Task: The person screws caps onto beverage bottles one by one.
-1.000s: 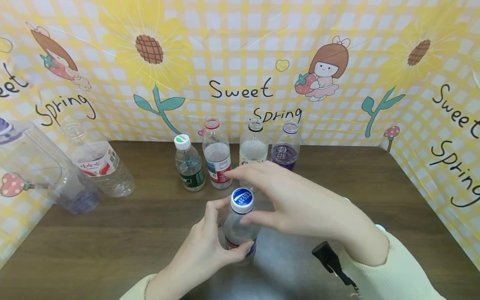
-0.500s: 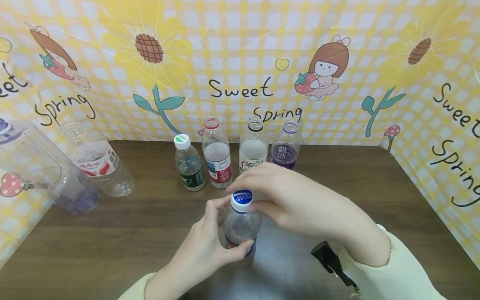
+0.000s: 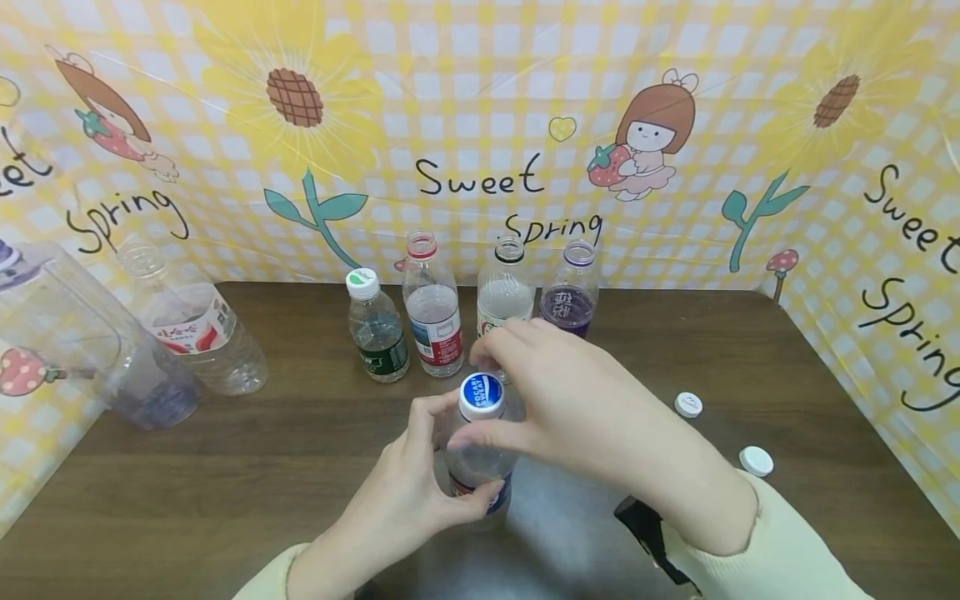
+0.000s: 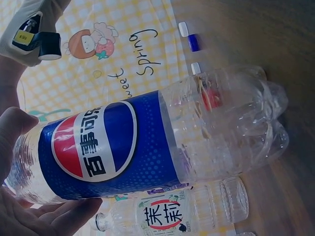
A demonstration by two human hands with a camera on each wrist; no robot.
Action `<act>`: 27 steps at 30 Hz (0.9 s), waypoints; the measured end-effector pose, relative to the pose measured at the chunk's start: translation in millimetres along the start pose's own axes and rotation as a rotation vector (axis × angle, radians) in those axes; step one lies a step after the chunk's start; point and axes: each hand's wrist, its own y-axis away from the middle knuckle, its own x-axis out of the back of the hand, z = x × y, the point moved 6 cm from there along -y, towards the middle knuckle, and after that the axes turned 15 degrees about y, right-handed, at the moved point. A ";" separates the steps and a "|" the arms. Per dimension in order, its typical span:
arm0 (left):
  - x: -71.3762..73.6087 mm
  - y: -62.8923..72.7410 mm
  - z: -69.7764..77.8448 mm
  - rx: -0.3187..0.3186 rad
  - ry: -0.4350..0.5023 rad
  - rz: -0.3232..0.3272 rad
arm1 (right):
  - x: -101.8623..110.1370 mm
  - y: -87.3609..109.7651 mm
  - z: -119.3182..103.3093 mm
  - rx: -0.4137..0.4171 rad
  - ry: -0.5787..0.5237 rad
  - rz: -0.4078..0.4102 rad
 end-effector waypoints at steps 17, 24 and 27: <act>0.1 1.3 -0.5 -0.013 -0.011 0.019 | 1.0 2.5 1.9 0.077 -0.058 -0.008; 0.3 1.9 0.3 -0.016 -0.026 0.030 | 1.1 0.4 0.3 -0.001 -0.031 0.000; 0.2 2.3 0.2 -0.016 -0.026 0.031 | 0.9 0.0 0.2 0.012 -0.039 -0.002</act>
